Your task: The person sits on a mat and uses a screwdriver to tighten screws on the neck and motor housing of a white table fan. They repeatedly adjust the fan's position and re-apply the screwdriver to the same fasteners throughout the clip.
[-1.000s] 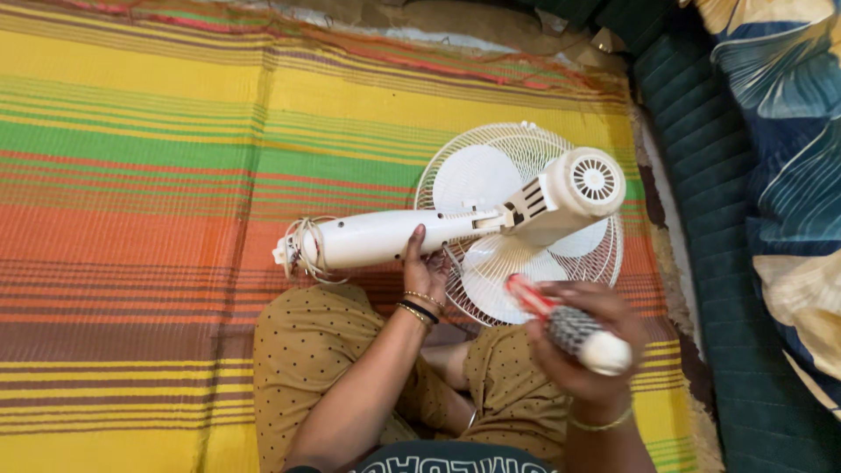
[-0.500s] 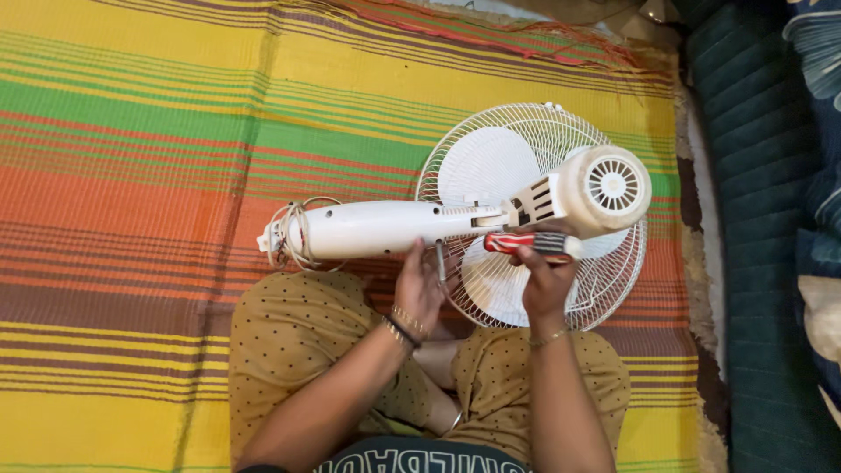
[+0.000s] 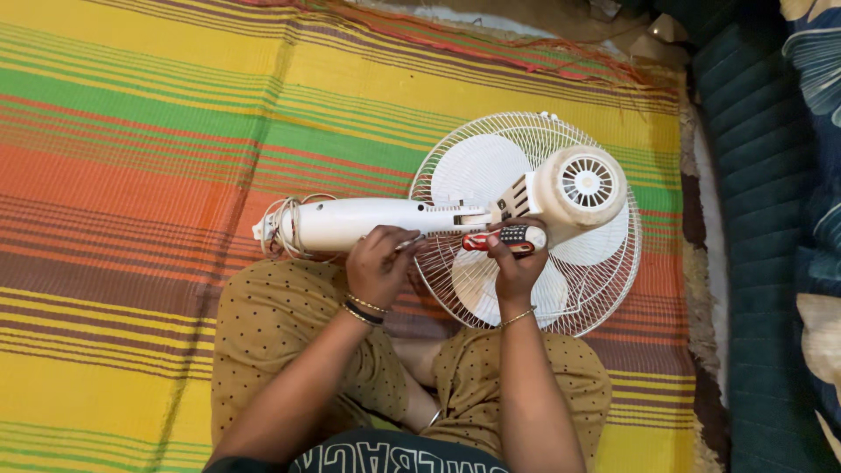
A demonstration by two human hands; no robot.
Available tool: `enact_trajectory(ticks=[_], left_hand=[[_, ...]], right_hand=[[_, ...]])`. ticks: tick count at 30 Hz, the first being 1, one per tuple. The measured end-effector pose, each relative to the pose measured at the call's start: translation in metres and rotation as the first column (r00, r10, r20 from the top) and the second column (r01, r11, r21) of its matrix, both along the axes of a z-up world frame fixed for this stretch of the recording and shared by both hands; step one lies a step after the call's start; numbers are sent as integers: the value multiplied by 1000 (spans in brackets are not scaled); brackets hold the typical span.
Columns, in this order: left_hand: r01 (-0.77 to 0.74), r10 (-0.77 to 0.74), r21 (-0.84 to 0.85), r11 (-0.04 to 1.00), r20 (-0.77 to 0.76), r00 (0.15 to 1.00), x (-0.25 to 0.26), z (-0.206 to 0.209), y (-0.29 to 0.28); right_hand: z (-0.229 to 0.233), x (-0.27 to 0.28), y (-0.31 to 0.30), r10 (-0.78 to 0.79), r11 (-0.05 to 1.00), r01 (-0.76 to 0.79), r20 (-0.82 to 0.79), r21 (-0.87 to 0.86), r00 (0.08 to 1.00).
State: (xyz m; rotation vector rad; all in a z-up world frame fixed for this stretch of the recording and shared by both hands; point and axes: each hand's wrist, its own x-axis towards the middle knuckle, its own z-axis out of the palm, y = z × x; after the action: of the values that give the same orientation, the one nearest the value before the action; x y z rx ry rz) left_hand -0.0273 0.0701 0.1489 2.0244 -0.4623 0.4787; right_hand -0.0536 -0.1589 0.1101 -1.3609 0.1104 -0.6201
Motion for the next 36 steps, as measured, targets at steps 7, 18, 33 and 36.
enact_trajectory(ticks=[7, 18, 33, 36], left_hand=[[289, -392, -520, 804, -96, 915, 11, -5, 16], [717, -819, -418, 558, -419, 392, 14, -47, 8], [754, -717, -157, 638, -476, 508, 18, -17, 7], [735, -690, -124, 666, -477, 545, 17, -17, 7]], right_hand=[[7, -2, 5, -27, 995, 31, -45, 96, 999], [31, -21, -10, 81, 974, -139, 297, 179, 951], [33, -36, -23, 260, 906, -332, 271, 264, 927], [33, -36, -24, 270, 909, -336, 264, 248, 926]])
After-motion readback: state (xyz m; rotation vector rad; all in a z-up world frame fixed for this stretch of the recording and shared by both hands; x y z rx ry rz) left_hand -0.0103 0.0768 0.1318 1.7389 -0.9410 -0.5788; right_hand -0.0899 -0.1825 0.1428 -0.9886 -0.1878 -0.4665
